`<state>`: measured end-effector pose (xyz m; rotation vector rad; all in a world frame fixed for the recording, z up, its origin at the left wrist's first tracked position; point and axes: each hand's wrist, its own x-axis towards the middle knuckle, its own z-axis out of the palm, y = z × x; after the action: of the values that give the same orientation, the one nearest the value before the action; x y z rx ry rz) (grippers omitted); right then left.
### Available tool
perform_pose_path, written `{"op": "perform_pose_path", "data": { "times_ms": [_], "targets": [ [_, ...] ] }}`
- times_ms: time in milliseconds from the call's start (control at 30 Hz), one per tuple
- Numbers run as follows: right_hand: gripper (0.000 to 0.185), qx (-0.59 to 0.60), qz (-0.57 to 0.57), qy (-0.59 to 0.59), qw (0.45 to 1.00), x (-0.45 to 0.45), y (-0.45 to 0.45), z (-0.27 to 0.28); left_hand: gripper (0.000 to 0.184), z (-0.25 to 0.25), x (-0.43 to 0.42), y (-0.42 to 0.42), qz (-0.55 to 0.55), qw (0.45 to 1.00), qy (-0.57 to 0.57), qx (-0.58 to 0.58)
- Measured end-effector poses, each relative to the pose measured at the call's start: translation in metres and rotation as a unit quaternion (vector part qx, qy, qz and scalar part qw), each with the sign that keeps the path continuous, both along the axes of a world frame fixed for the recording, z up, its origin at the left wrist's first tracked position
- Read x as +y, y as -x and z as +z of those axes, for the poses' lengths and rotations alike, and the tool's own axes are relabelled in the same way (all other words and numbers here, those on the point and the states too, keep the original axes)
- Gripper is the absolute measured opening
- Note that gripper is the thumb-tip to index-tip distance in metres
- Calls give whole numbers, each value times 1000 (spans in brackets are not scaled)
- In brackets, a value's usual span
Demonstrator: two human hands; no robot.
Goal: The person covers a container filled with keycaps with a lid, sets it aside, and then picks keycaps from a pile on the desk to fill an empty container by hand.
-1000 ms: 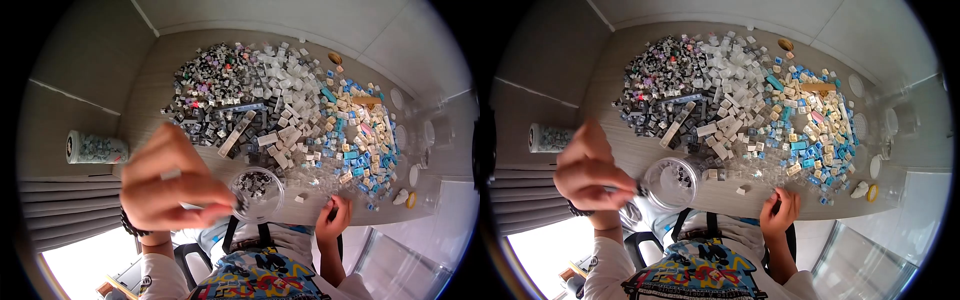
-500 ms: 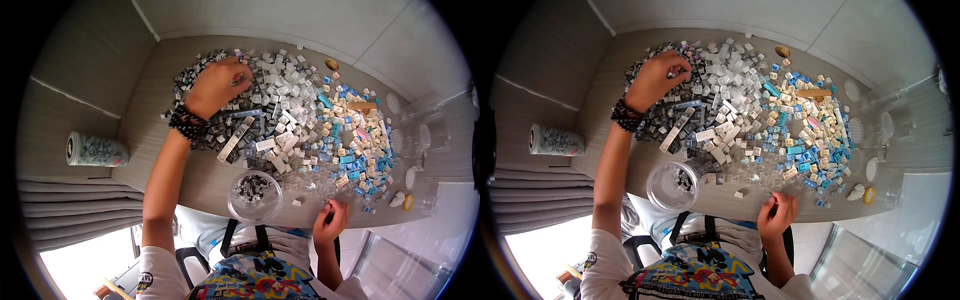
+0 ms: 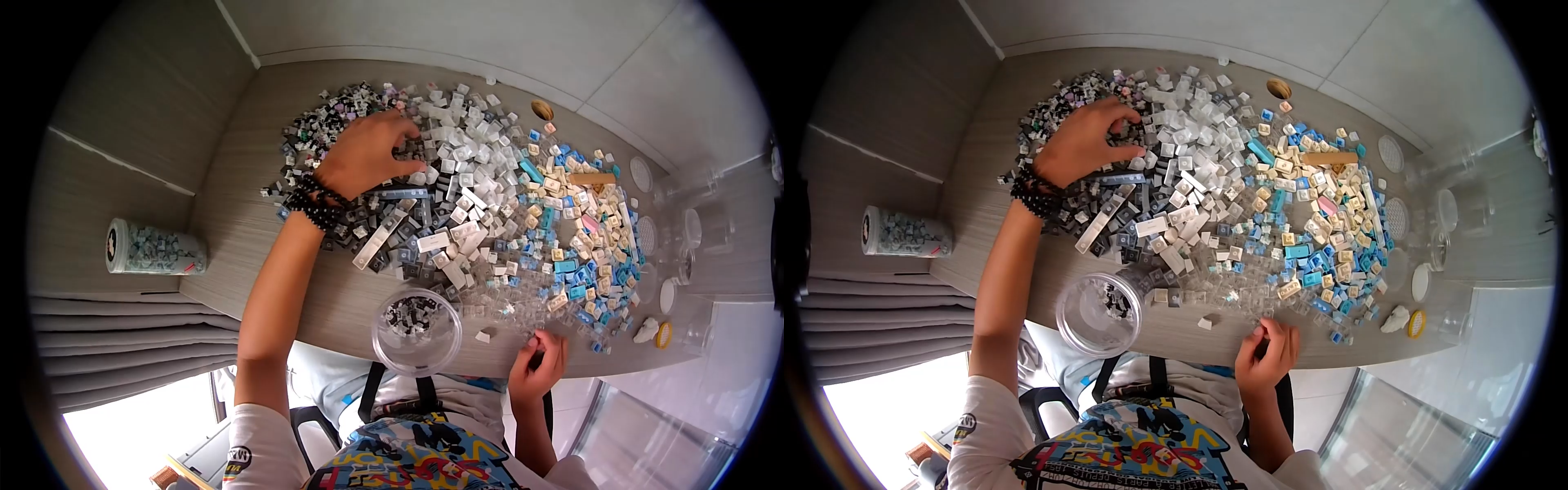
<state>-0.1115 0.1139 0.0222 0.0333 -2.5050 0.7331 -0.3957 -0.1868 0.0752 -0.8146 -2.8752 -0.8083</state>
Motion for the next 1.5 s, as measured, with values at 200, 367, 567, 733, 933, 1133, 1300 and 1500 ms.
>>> {"op": "perform_pose_path", "data": {
  "times_ms": [200,367,567,733,933,1133,1300,1500],
  "targets": [
    [14,-10,-4,6,1000,-1,-1,2,40,-9,1,-1,-23,995,0,92],
    [16,-1,-4,6,1000,-1,0,0,36,-9,3,-6,-22,993,6,117],
    [14,-9,-1,2,1000,0,-2,0,38,-6,5,-10,-17,993,6,113],
    [14,-7,-2,2,1000,1,-2,-1,40,-6,5,-10,-20,993,14,115],
    [14,-2,1,-5,1000,0,-1,-1,41,-6,5,-12,12,989,35,140],
    [13,-1,0,-3,1000,0,0,0,35,-6,15,-20,50,983,79,160],
    [13,-3,0,-3,1000,0,0,0,31,-8,17,-20,52,985,87,142],
    [16,-17,-7,2,1000,1,-2,-2,29,-7,16,-21,28,986,55,157]
  ]
}}
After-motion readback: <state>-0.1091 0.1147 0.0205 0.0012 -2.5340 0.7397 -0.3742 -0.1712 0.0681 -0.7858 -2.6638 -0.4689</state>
